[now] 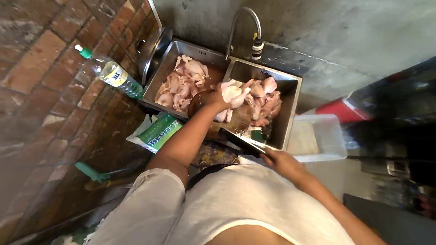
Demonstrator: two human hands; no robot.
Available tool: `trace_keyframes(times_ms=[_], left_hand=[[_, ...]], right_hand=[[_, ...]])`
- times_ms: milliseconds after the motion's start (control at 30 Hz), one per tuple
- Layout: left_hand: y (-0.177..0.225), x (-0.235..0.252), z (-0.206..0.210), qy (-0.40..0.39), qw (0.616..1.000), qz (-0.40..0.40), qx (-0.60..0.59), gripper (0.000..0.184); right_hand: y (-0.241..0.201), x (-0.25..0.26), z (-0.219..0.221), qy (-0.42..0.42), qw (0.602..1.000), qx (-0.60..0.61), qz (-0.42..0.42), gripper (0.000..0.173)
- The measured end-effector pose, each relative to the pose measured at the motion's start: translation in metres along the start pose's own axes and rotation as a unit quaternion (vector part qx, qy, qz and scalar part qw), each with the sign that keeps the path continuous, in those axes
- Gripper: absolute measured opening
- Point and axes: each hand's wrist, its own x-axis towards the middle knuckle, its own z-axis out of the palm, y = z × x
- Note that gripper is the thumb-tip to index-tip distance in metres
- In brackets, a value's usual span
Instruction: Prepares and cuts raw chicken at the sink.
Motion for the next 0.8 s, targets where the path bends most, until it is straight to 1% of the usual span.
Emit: trace_keyframes(times_ms=[67, 133, 200, 267, 367, 433, 500, 567, 667, 733, 800], left_hand=[[-0.016, 0.017, -0.006, 0.013, 0.999, 0.008, -0.029, 0.1], [-0.036, 0.036, -0.01, 0.022, 0.994, 0.014, -0.107, 0.087], [-0.056, 0.048, -0.011, 0.025, 0.979, 0.011, -0.203, 0.081], [-0.074, 0.054, -0.015, 0.03, 0.96, 0.002, -0.279, 0.078], [-0.096, 0.056, -0.02, 0.043, 0.938, -0.021, -0.343, 0.072], [-0.11, 0.055, -0.02, 0.056, 0.923, -0.039, -0.379, 0.071], [-0.119, 0.054, -0.017, 0.07, 0.913, -0.04, -0.4, 0.072], [-0.121, 0.052, -0.015, 0.084, 0.914, -0.019, -0.396, 0.075], [-0.109, 0.039, -0.02, 0.083, 0.938, 0.038, -0.334, 0.072], [-0.092, 0.029, -0.026, 0.067, 0.955, 0.108, -0.268, 0.066], [-0.073, 0.022, -0.03, 0.042, 0.965, 0.192, -0.172, 0.059]], right_hand=[[-0.009, 0.016, 0.005, -0.041, 0.999, 0.011, -0.003, 0.046], [-0.021, 0.032, 0.009, -0.063, 0.997, 0.039, -0.002, 0.049], [-0.033, 0.046, 0.012, -0.078, 0.994, 0.075, 0.01, 0.049], [-0.04, 0.058, 0.013, -0.078, 0.991, 0.104, 0.036, 0.049], [-0.032, 0.065, 0.008, -0.021, 0.987, 0.136, 0.084, 0.045], [-0.015, 0.065, 0.0, 0.021, 0.98, 0.152, 0.124, 0.043], [0.004, 0.061, -0.005, 0.063, 0.971, 0.159, 0.164, 0.044], [0.019, 0.054, -0.011, 0.097, 0.962, 0.154, 0.205, 0.044], [0.035, 0.037, -0.017, 0.121, 0.952, 0.156, 0.236, 0.043], [0.044, 0.024, -0.016, 0.13, 0.949, 0.168, 0.235, 0.043], [0.044, 0.013, -0.015, 0.134, 0.949, 0.172, 0.229, 0.043]])
